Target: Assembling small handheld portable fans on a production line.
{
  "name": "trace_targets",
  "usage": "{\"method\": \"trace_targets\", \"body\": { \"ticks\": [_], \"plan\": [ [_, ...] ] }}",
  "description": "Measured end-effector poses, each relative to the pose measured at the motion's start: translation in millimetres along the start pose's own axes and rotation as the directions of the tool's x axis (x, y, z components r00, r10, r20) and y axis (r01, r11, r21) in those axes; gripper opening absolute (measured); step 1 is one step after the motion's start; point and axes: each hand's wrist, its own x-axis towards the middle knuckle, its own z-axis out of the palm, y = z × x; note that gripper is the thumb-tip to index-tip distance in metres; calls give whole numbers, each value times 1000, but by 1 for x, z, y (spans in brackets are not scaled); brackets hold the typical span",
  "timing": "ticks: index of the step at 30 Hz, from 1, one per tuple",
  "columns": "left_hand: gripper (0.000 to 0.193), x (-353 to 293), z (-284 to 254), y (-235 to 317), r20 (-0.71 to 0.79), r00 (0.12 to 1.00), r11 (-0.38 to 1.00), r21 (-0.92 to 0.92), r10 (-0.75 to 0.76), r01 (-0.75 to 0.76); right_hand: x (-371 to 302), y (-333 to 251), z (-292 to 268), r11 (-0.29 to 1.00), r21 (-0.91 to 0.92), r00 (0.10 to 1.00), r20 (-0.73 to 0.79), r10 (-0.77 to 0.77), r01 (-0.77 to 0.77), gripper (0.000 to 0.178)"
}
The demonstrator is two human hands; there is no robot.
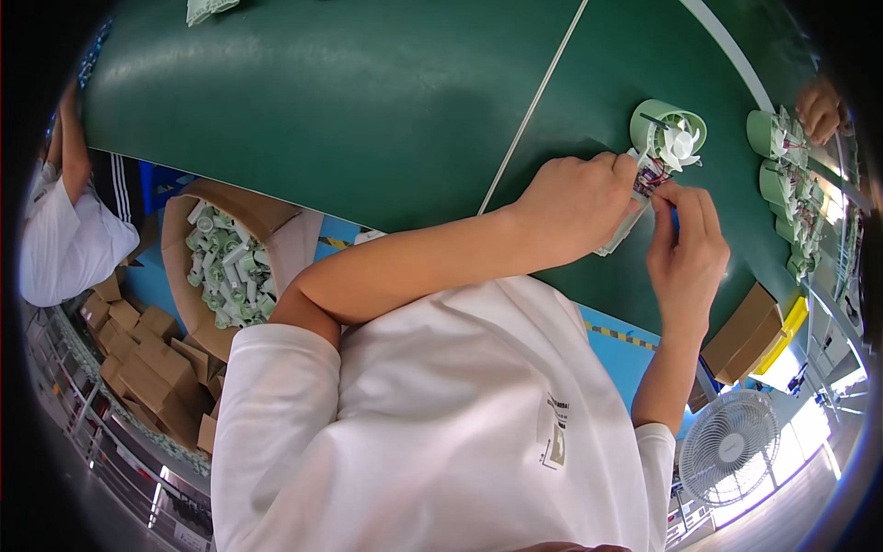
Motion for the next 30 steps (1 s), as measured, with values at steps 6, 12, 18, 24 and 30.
{"method": "trace_targets", "body": {
  "ticks": [6,12,18,24,30],
  "plan": [
    [31,1,1,0,-12,1000,1000,-20,-4,3,-15,0,18,996,32,982,-169,87,-83,7],
    [31,1,-1,-3,6,999,996,-85,-36,36,-26,7,34,861,426,905,-185,383,-277,9],
    [30,1,-4,-2,26,999,996,-82,-36,38,-21,10,25,529,680,786,114,608,-508,15],
    [31,1,-2,-1,37,998,996,-71,-51,53,-21,10,26,591,661,819,61,571,-462,12],
    [33,1,1,-1,-17,999,998,-47,-32,31,-13,10,15,909,340,958,-64,278,-241,6]
  ]
}}
